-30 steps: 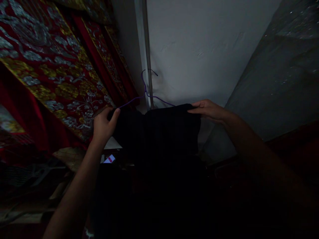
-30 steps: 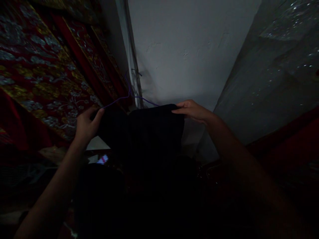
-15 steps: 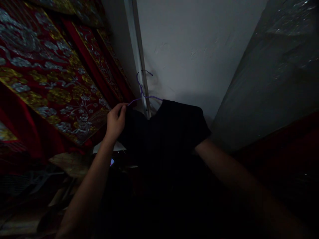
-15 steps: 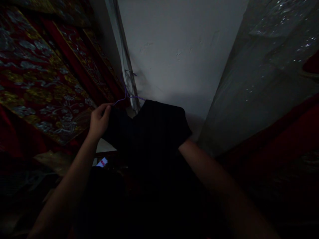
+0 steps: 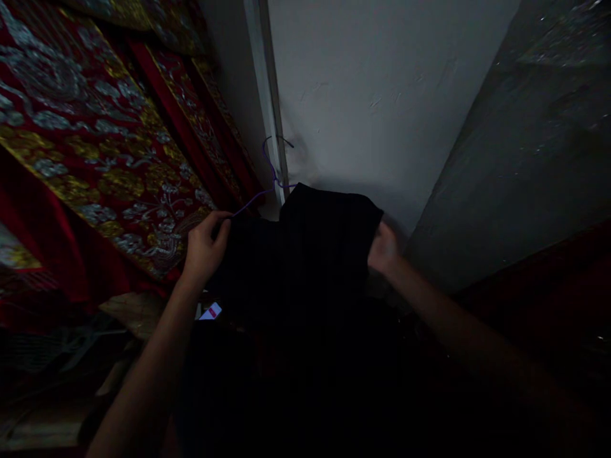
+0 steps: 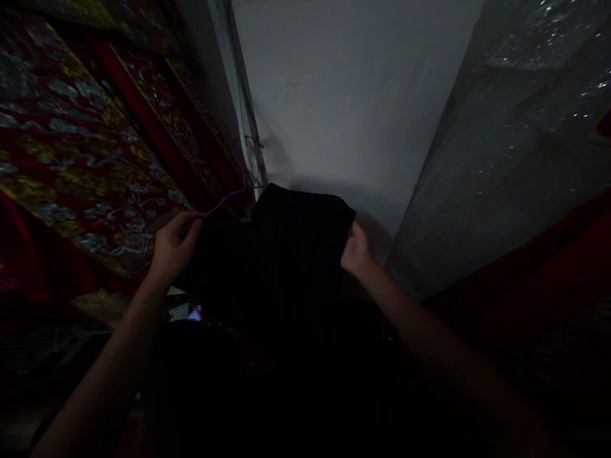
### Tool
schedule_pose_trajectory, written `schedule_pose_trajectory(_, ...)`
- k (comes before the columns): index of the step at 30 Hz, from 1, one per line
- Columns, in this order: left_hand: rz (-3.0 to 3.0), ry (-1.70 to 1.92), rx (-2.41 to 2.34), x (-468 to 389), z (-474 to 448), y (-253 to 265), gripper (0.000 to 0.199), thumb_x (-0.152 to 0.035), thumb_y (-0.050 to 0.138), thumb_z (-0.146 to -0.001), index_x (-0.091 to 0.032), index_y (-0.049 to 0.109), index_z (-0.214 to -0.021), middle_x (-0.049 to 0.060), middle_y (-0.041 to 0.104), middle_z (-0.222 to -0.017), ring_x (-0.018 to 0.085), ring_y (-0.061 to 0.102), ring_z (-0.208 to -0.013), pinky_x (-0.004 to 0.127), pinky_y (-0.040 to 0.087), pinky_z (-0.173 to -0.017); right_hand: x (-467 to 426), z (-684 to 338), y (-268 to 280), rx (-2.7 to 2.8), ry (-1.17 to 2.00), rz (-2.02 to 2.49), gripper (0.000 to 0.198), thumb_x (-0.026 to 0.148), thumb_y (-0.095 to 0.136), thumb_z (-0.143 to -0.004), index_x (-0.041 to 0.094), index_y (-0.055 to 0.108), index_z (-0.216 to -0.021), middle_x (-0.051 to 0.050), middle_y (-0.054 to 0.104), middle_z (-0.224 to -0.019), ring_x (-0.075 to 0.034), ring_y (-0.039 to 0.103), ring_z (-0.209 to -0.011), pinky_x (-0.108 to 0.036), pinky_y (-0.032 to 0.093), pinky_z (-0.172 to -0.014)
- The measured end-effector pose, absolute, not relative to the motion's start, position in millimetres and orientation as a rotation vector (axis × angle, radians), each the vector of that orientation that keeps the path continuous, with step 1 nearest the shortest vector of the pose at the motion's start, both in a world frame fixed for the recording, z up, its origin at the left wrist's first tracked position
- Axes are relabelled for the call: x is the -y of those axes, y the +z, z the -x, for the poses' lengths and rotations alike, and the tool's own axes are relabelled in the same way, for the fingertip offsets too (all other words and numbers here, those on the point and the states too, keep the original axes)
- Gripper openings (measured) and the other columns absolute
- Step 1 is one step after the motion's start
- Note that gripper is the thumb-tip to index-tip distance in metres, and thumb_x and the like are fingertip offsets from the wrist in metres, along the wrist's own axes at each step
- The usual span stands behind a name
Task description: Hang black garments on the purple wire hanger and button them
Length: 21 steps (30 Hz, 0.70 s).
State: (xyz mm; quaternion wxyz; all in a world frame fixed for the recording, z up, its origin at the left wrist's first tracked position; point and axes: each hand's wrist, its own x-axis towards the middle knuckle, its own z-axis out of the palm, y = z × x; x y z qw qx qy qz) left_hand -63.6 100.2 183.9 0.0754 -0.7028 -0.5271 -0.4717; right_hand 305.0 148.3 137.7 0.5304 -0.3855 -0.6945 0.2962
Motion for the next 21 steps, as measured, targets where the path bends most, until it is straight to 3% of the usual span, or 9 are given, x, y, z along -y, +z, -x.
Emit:
schedule_pose_trajectory(2,2.044,-1.422,1.564,-103.1,62.8,181.6,0.024,-0.032,0.054,-0.096,-0.019,0.072,-0.106,0.005,0.074,-0.099,0.021,0.068,-0.092,0.032,0.051,-0.088,-155.1,-323.2,145.4,1.580,0.863,0.866,0.080,0.064,0.010,-0.101,0.018,0.075,-0.110,-0.016,0.076,-0.099,-0.033,0.069,-0.110,-0.047,0.052,-0.095)
schedule_pose_trajectory(5,1.955,-1.442,1.491,-109.8,58.1,182.8,0.021,-0.031,0.055,-0.096,-0.019,0.072,-0.099,0.006,0.071,-0.097,0.021,0.066,-0.093,0.032,0.050,-0.087,-158.0,-337.9,164.4,1.445,1.050,0.798,0.061,0.065,0.041,-0.094,0.022,0.068,-0.128,-0.013,0.075,-0.114,-0.033,0.069,-0.111,-0.049,0.054,-0.094)
schedule_pose_trajectory(8,1.923,-1.469,1.422,-116.2,54.6,188.9,0.021,-0.032,0.055,-0.097,-0.020,0.071,-0.093,0.006,0.068,-0.094,0.020,0.064,-0.092,0.032,0.049,-0.086,-155.8,-333.5,181.8,1.459,1.010,0.797,0.055,0.059,0.058,-0.089,0.026,0.065,-0.133,-0.010,0.073,-0.122,-0.033,0.069,-0.112,-0.048,0.055,-0.095)
schedule_pose_trajectory(11,1.998,-1.495,1.411,-117.5,54.7,195.8,0.019,-0.033,0.057,-0.097,-0.019,0.070,-0.091,0.005,0.068,-0.092,0.021,0.064,-0.090,0.033,0.050,-0.086,-154.6,-326.4,188.9,1.518,0.906,0.792,0.058,0.064,0.050,-0.093,0.025,0.065,-0.133,-0.011,0.074,-0.117,-0.034,0.070,-0.109,-0.050,0.056,-0.094)
schedule_pose_trajectory(14,2.200,-1.500,1.360,-111.5,56.4,199.4,0.019,-0.032,0.056,-0.096,-0.019,0.069,-0.097,0.006,0.069,-0.100,0.022,0.065,-0.100,0.035,0.050,-0.094,-154.8,-324.7,189.7,1.532,0.834,0.793,0.062,0.067,0.044,-0.096,0.024,0.063,-0.136,-0.013,0.074,-0.113,-0.033,0.069,-0.107,-0.051,0.055,-0.093)
schedule_pose_trajectory(18,2.496,-1.189,1.292,-101.9,58.2,199.3,0.030,-0.030,0.051,-0.097,-0.021,0.068,-0.120,0.010,0.060,-0.129,0.026,0.057,-0.125,0.042,0.043,-0.111,-150.7,-317.5,201.1,1.378,0.910,0.770,0.059,0.064,0.044,-0.098,0.024,0.060,-0.138,-0.011,0.074,-0.110,-0.032,0.067,-0.111,-0.046,0.055,-0.092)
schedule_pose_trajectory(21,2.583,-1.052,1.362,-102.0,59.9,199.4,0.035,-0.031,0.045,-0.099,-0.019,0.065,-0.125,0.010,0.059,-0.128,0.026,0.057,-0.124,0.043,0.043,-0.111,-146.3,-303.7,220.5,1.183,1.083,0.634,0.048,0.051,0.039,-0.103,0.023,0.059,-0.136,-0.008,0.073,-0.114,-0.027,0.066,-0.116,-0.041,0.055,-0.092)
